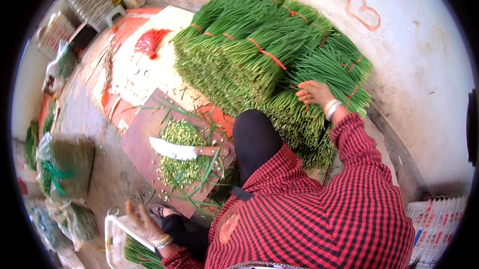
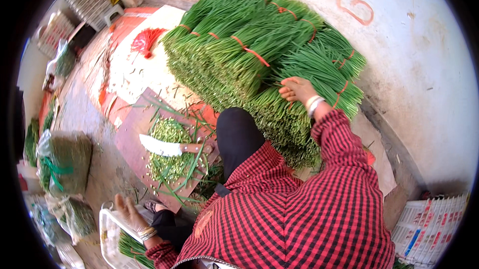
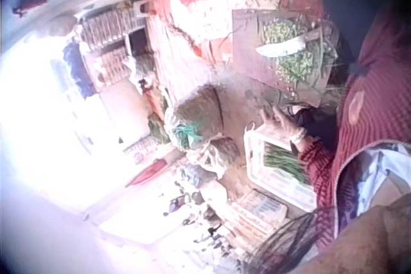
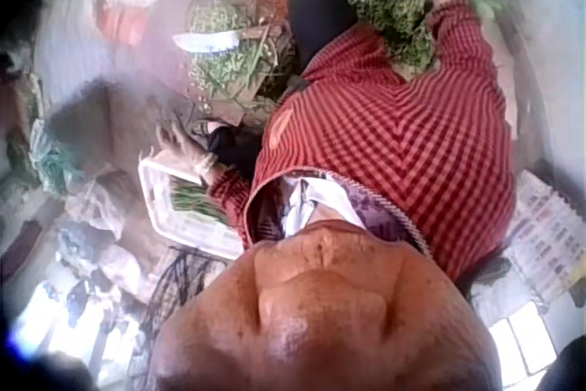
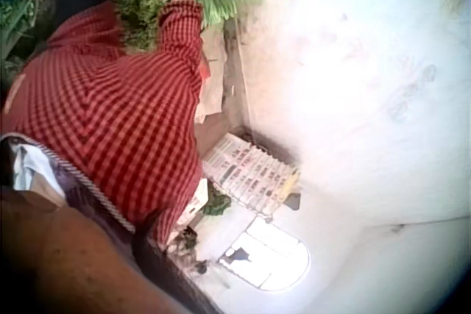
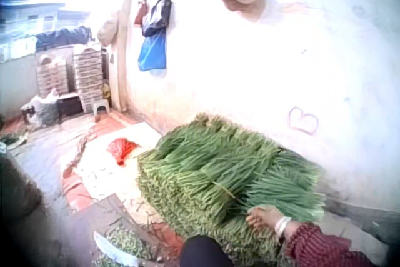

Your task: The person trims the root ends of green onion bundles using a knife on a wooden board and places the finished bundles into a plastic crate.

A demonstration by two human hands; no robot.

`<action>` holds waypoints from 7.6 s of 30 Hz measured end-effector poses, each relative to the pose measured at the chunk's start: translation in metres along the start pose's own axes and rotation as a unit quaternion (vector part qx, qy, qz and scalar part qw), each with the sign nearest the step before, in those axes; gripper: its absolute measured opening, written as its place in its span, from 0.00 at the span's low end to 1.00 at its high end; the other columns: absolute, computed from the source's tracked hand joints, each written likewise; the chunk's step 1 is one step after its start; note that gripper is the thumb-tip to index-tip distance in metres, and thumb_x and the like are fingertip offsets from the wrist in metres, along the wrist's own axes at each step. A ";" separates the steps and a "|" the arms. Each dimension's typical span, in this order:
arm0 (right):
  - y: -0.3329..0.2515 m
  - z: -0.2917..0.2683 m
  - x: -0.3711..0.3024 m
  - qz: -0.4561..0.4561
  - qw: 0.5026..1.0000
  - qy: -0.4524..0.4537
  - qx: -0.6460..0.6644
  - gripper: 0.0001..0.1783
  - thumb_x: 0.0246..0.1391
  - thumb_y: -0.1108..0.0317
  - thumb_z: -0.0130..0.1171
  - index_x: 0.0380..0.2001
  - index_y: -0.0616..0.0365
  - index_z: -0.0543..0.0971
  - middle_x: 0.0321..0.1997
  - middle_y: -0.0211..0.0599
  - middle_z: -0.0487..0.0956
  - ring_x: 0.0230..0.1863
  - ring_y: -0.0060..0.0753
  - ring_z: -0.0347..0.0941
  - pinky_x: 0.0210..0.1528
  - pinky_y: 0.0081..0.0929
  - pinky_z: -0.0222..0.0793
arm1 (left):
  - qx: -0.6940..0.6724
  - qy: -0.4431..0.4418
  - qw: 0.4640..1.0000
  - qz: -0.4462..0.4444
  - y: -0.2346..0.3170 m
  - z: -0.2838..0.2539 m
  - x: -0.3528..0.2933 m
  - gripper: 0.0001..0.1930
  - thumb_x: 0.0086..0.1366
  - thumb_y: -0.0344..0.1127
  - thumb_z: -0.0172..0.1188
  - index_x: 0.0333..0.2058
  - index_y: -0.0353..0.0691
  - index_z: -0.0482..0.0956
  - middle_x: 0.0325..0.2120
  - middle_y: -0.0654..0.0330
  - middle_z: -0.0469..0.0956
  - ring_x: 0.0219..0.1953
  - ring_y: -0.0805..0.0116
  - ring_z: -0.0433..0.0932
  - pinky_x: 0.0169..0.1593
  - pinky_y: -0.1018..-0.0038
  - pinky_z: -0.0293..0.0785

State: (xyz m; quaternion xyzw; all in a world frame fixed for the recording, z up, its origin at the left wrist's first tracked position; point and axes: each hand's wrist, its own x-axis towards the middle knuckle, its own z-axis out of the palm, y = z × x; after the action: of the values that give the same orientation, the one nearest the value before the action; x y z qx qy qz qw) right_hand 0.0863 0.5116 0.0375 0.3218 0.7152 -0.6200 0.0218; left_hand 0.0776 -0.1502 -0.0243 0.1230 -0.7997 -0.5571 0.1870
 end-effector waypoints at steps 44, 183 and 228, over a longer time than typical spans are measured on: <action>-0.010 0.407 -0.090 -0.622 0.624 -0.325 -0.343 0.36 0.46 0.60 0.61 0.61 0.53 0.68 0.59 0.48 0.72 0.61 0.49 0.68 0.66 0.46 0.57 | 0.153 -0.091 0.965 0.195 0.077 0.029 -0.061 0.17 0.56 0.26 0.64 0.46 0.35 0.78 0.46 0.52 0.79 0.49 0.55 0.78 0.54 0.67 0.73; -0.039 0.277 -0.138 -0.029 0.627 -0.714 -0.310 0.08 0.56 0.66 0.61 0.33 0.60 0.78 0.23 0.27 0.79 0.25 0.16 0.75 0.26 0.18 0.72 | -0.611 0.122 0.776 -0.099 0.007 -0.006 -0.068 0.26 0.70 0.55 0.46 0.51 0.36 0.73 0.45 0.53 0.78 0.45 0.54 0.78 0.51 0.58 0.77; 0.031 0.368 -0.144 -0.120 0.808 -0.576 0.030 0.31 0.56 0.66 0.63 0.60 0.64 0.66 0.53 0.39 0.76 0.50 0.29 0.74 0.51 0.26 0.72 | -0.418 0.026 0.895 -0.152 0.130 0.048 -0.056 0.35 0.57 0.40 0.68 0.61 0.43 0.63 0.52 0.60 0.72 0.53 0.67 0.70 0.56 0.68 0.65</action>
State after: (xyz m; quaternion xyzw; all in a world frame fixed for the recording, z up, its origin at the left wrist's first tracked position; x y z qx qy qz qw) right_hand 0.0806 0.1186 -0.0122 -0.1821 0.5859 -0.7101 0.3453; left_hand 0.1086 -0.0418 0.0735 0.1680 -0.4590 -0.8585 0.1553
